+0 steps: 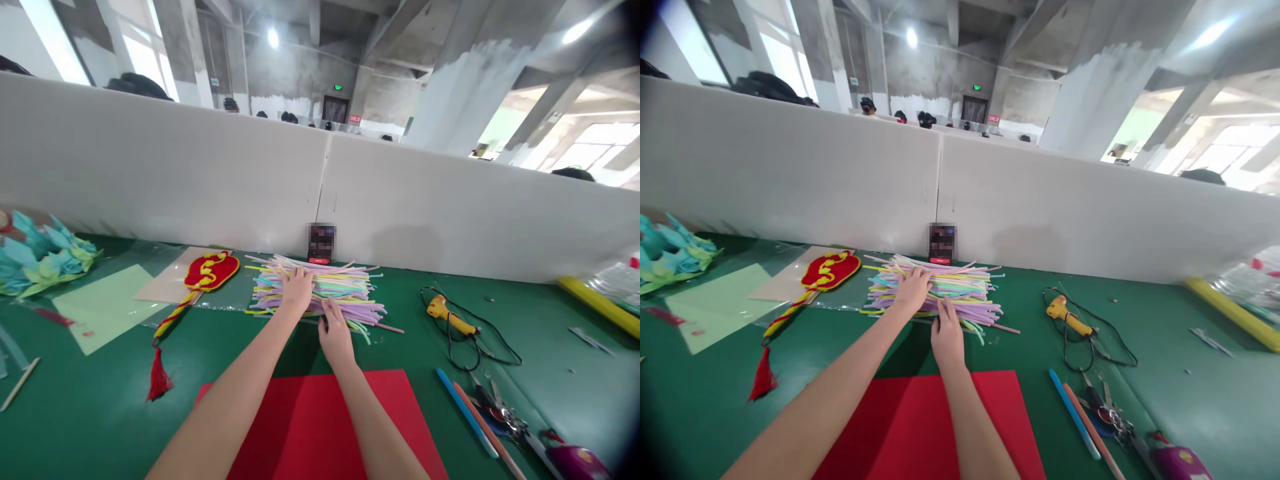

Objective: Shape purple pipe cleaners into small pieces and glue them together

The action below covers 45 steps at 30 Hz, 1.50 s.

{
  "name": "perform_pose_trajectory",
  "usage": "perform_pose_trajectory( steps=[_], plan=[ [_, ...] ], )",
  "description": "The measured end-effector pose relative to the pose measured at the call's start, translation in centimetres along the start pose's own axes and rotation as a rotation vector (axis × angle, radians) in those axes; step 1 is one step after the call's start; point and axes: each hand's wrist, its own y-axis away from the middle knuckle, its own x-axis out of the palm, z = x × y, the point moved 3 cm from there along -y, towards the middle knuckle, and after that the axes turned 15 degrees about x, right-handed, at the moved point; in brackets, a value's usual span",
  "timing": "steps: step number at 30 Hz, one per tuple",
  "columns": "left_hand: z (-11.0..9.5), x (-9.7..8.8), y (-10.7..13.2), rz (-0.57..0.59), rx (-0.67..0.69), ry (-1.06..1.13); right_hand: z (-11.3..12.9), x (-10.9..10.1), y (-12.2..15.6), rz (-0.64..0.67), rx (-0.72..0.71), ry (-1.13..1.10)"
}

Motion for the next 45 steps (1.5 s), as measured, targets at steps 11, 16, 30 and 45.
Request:
perform_pose_trajectory(
  steps=[11,16,30,45],
  plan=[
    [-3.5,-0.8,5.1,-0.114,-0.003,-0.055,0.5,-2.6,0.0,-0.336,0.154,-0.081],
    [-4.4,-0.2,6.8,-0.097,-0.003,-0.078,1.7,-2.3,0.4,-0.264,0.017,0.067],
    [-6.2,-2.2,8.7,0.106,-0.098,-0.078,0.6,-1.7,0.3,-0.213,0.048,0.189],
    [-4.1,-1.3,6.7,-0.069,0.046,-0.094,0.5,-2.2,0.3,-0.249,0.008,0.111]
  ],
)
